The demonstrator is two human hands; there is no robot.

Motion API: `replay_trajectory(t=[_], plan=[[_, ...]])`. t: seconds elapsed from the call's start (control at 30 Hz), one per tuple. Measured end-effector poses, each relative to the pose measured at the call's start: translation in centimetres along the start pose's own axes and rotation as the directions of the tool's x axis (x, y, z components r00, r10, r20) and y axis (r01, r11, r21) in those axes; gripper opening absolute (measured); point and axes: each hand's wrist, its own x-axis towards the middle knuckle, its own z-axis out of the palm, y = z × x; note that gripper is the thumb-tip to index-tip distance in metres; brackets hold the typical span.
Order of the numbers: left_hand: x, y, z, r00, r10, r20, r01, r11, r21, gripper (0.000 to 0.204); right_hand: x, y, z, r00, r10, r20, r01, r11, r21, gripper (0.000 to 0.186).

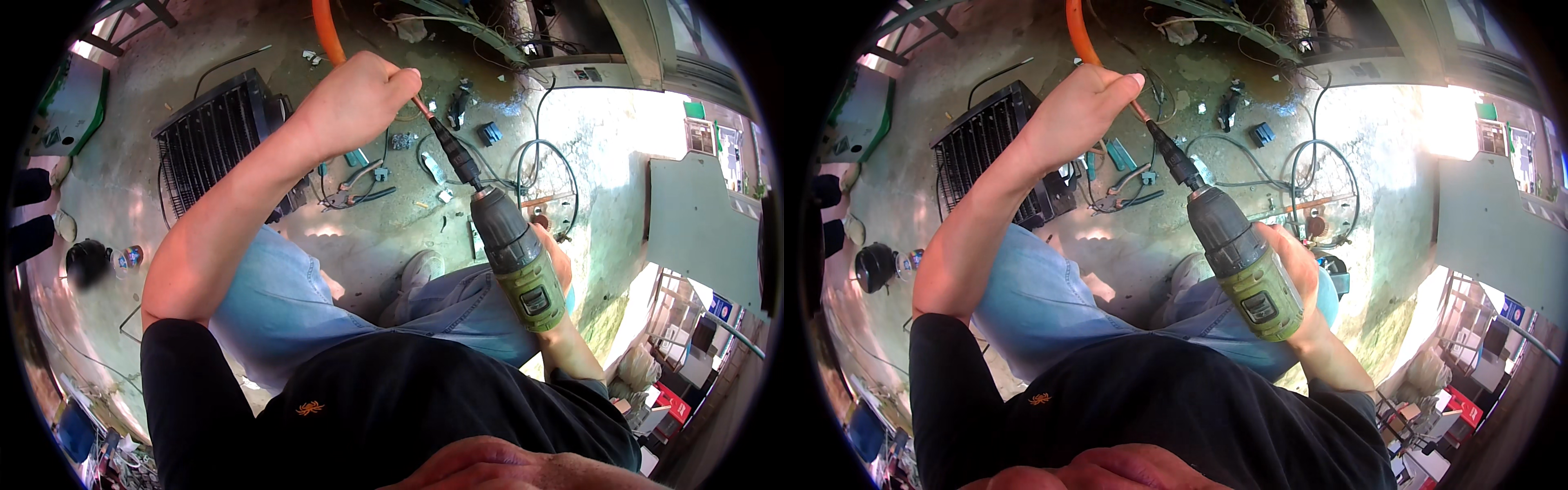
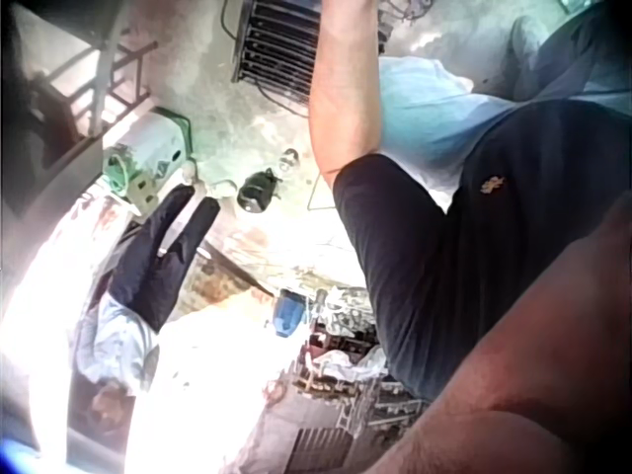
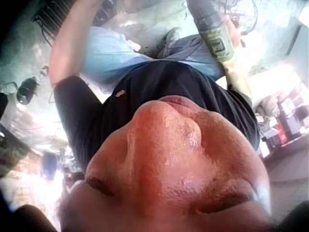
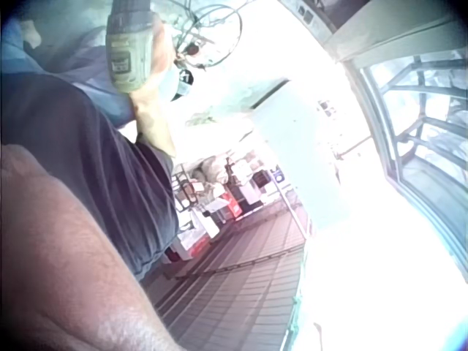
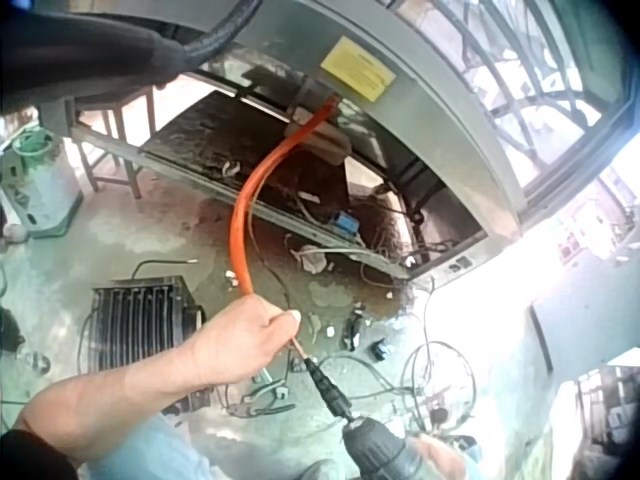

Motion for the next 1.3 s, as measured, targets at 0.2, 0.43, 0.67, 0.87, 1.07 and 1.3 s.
replay_trajectory(t=[0.2, 0.43, 0.67, 0.87, 1.07, 1.3], plan=[[0.1, -0.1, 0.1, 1.0, 0.0, -0.007, 0.0, 1.0, 0.011, 0.05, -0.1, 0.0, 0.1, 1.0, -0.001, -0.017, -0.001, 0.998, -0.063, 0.053], [-0.1, -0.1, 0.1, 1.0, -0.005, 0.003, 0.005, 0.999, 0.032, 0.05, 0.0, -0.1, 0.2, 0.999, -0.027, -0.037, 0.026, 0.999, -0.02, 0.052], [0.1, -0.7, 0.4, 0.999, 0.04, -0.011, -0.039, 0.999, 0.032, 0.052, -0.1, -0.1, 0.1, 1.0, 0.021, -0.004, -0.021, 0.999, -0.041, 0.052], [0.2, -1.1, 0.5, 1.0, 0.027, -0.015, -0.026, 0.998, 0.049, 0.052, 0.0, -0.3, -0.1, 0.999, 0.032, 0.004, -0.032, 0.999, -0.002, 0.052], [0.1, -0.8, 0.6, 1.0, 0.012, -0.029, -0.01, 0.997, 0.071, 0.053, 0.0, -0.4, 0.0, 0.997, 0.077, 0.01, -0.077, 0.997, 0.003, 0.053], [0.1, -0.2, 0.5, 0.999, -0.033, -0.036, 0.036, 0.996, 0.076, 0.05, 0.2, -0.5, -0.1, 0.997, 0.077, 0.015, -0.077, 0.997, 0.017, 0.052]])
